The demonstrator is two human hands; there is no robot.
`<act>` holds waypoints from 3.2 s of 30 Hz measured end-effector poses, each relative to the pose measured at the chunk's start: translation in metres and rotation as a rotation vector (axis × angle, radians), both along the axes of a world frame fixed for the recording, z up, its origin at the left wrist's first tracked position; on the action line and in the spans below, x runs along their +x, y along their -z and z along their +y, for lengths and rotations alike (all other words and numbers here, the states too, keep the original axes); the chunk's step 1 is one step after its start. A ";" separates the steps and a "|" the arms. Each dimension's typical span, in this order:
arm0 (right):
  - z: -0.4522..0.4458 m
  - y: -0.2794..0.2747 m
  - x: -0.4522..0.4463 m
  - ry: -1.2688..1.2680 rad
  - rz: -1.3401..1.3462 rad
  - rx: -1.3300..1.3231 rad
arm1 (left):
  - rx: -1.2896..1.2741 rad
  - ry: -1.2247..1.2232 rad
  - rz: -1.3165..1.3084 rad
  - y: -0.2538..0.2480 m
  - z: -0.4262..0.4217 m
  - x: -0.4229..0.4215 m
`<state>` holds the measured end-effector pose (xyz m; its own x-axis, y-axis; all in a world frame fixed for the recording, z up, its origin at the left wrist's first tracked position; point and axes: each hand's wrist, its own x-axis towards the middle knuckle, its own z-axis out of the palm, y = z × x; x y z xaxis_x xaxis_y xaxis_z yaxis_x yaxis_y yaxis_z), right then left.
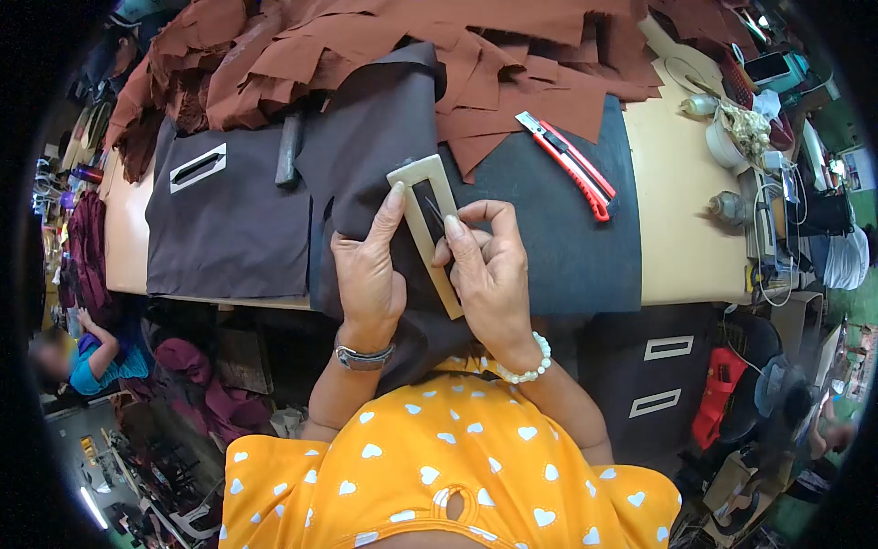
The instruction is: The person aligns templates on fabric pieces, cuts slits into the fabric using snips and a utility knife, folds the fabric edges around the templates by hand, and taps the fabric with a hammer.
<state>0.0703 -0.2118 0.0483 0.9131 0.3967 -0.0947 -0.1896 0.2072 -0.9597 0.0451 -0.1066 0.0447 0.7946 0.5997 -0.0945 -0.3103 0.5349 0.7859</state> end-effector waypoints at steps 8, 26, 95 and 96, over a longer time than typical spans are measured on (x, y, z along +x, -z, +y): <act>0.006 0.006 -0.006 0.051 0.000 0.105 | -0.009 -0.058 -0.028 -0.004 -0.005 -0.001; 0.000 0.004 -0.003 0.012 0.171 0.170 | -0.028 0.082 -0.006 -0.013 0.002 -0.003; -0.006 0.003 -0.009 0.102 0.191 0.213 | 0.137 -0.031 0.056 -0.001 -0.020 -0.002; -0.009 0.003 -0.006 0.080 0.207 0.184 | 0.103 -0.032 0.053 0.000 -0.020 0.001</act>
